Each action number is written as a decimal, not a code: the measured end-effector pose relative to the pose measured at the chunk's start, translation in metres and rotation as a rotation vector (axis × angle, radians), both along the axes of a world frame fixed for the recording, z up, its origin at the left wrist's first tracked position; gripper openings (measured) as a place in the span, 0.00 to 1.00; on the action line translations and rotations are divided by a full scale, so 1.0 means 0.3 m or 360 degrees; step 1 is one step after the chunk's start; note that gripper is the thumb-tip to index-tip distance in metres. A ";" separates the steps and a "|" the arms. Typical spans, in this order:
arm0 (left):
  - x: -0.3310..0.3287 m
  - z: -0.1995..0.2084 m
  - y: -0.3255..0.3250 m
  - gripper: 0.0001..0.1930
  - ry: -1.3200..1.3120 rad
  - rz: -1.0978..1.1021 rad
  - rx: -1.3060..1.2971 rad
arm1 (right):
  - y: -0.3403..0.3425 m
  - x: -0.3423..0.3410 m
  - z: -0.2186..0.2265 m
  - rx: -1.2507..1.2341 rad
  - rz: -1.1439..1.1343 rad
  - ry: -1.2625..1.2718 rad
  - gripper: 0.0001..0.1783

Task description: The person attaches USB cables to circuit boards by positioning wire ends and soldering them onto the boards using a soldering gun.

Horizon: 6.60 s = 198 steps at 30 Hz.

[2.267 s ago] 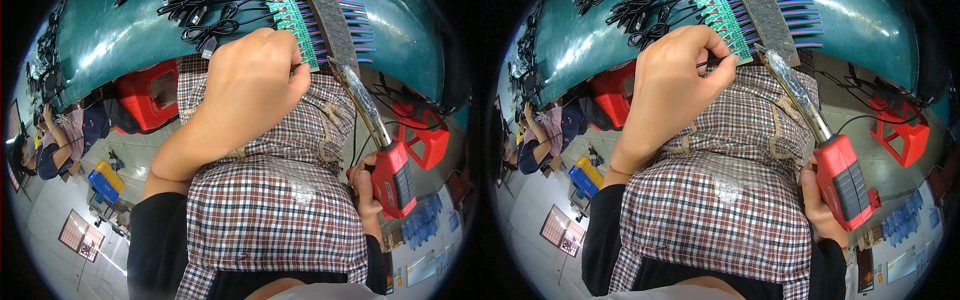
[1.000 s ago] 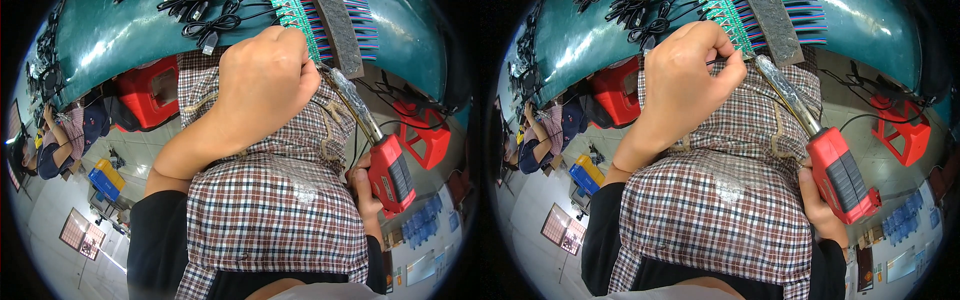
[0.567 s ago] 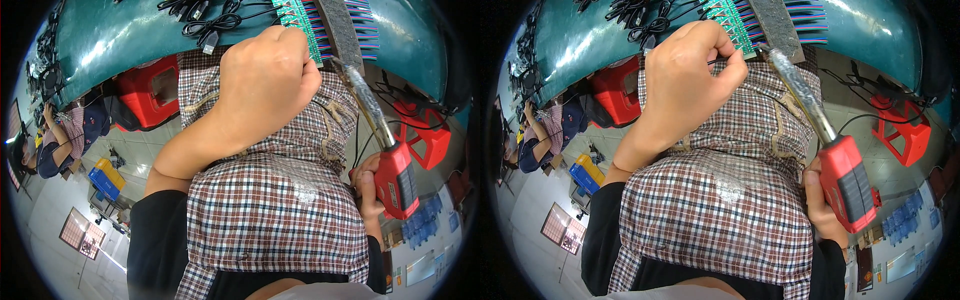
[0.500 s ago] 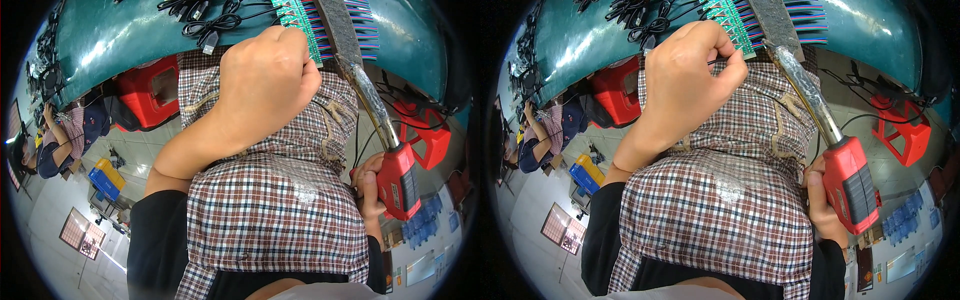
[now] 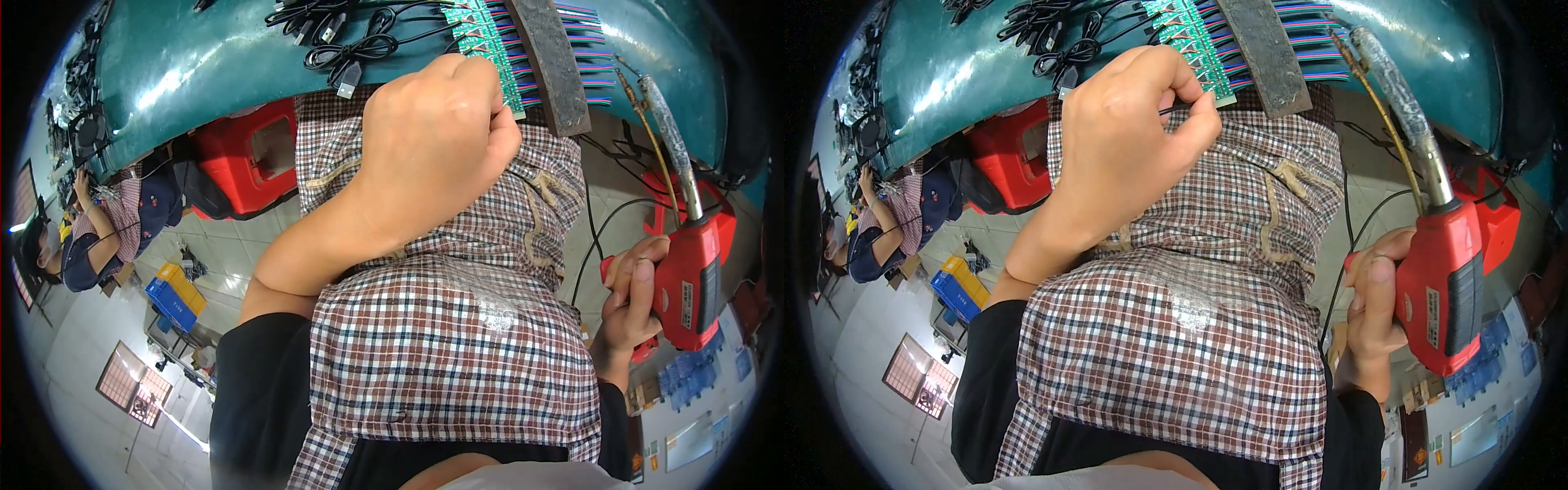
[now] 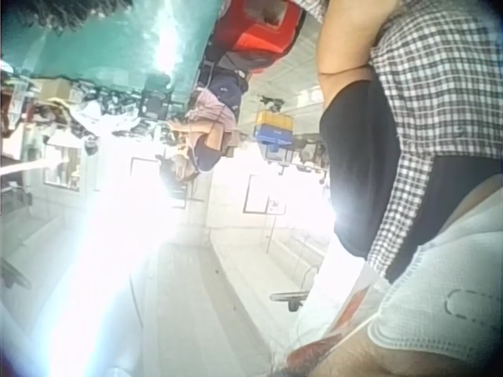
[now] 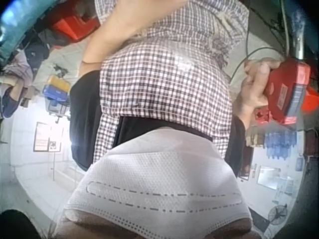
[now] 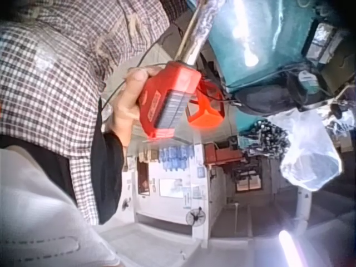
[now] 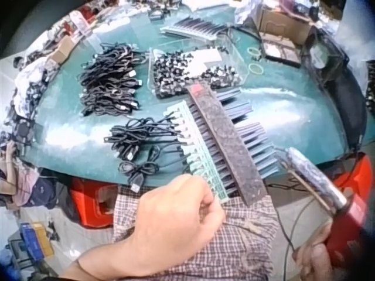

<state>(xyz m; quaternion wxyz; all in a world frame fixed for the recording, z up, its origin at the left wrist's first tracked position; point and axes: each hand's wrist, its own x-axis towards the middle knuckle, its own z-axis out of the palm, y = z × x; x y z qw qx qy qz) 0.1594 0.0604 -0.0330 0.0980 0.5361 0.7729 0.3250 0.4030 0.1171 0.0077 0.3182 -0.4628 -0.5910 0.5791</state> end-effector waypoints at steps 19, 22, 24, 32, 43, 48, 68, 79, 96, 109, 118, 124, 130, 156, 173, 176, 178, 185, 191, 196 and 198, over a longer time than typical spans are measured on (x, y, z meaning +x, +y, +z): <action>-0.056 0.033 -0.041 0.07 -0.0042 -0.0096 -0.0028 | 0.126 -0.171 -0.023 0.0181 0.0017 -0.0016 0.12; -0.102 0.079 -0.049 0.06 -0.0105 -0.0151 0.0029 | 0.143 -0.240 -0.009 0.0261 -0.0034 -0.0013 0.15; -0.173 0.121 -0.047 0.06 -0.0432 -0.0222 0.0150 | 0.152 -0.264 -0.006 0.0268 -0.0039 -0.0064 0.17; -0.435 0.251 -0.058 0.15 -0.0755 -0.0019 0.0729 | 0.190 -0.351 0.007 0.0347 -0.0042 0.0075 0.18; -0.537 0.137 0.073 0.15 -0.0787 -0.0138 0.0511 | 0.248 -0.369 -0.090 0.0356 0.0062 -0.0040 0.21; -0.585 0.144 0.158 0.16 -0.0689 -0.0239 0.0474 | 0.259 -0.386 -0.145 0.0594 0.0213 -0.0198 0.29; -0.540 0.226 0.189 0.17 -0.0591 -0.0248 -0.0027 | 0.320 -0.431 -0.226 0.1055 0.0095 -0.0255 0.39; -0.355 -0.010 0.195 0.30 0.0099 -0.0081 -0.0217 | 0.486 -0.293 -0.246 0.1531 -0.0122 -0.0848 0.32; -0.586 0.235 -0.204 0.28 -0.1583 0.0429 0.0340 | 0.489 -0.244 -0.240 0.1461 -0.0148 -0.0972 0.31; -1.260 0.055 -0.419 0.34 0.0860 0.1598 -0.0259 | 0.488 -0.239 -0.225 0.1430 -0.0189 -0.0970 0.29; -1.198 0.081 -0.132 0.18 0.1382 0.1271 -0.0225 | 0.471 -0.286 -0.197 0.1460 -0.0128 -0.0933 0.30; -0.852 0.193 0.533 0.15 0.0956 0.0162 0.0112 | 0.457 -0.268 -0.196 0.1406 -0.0156 -0.0961 0.27; -0.735 0.045 0.876 0.18 0.1037 -0.0190 -0.0411 | 0.449 -0.287 -0.171 0.1410 -0.0142 -0.0909 0.30; -0.142 -0.030 0.047 0.09 -0.1729 0.0205 -0.0110 | 0.437 -0.212 -0.189 0.1197 -0.0296 -0.0525 0.32; -0.155 -0.075 0.066 0.05 -0.1542 -0.0022 -0.0145 | 0.245 -0.478 -0.159 0.1550 0.0412 -0.0378 0.35; -0.158 -0.078 0.067 0.06 -0.1621 -0.0056 -0.0143 | 0.241 -0.477 -0.170 0.1510 0.0446 -0.0558 0.35; -0.165 -0.062 0.080 0.07 -0.1725 -0.0014 -0.0229 | 0.247 -0.465 -0.161 0.1357 0.0418 -0.0652 0.37; -0.188 -0.076 0.097 0.09 -0.1745 -0.0091 -0.0260 | 0.263 -0.458 -0.188 0.1062 0.0279 -0.0506 0.33; -0.181 -0.087 0.108 0.09 -0.1789 -0.0100 -0.0219 | 0.273 -0.449 -0.197 0.0926 0.0242 -0.0347 0.35; -0.182 -0.095 0.103 0.09 -0.1800 -0.0092 -0.0199 | 0.271 -0.460 -0.191 0.1119 0.0265 -0.0321 0.36; -0.181 -0.089 0.102 0.09 -0.1799 -0.0088 -0.0198 | 0.273 -0.474 -0.184 0.1218 0.0276 -0.0339 0.35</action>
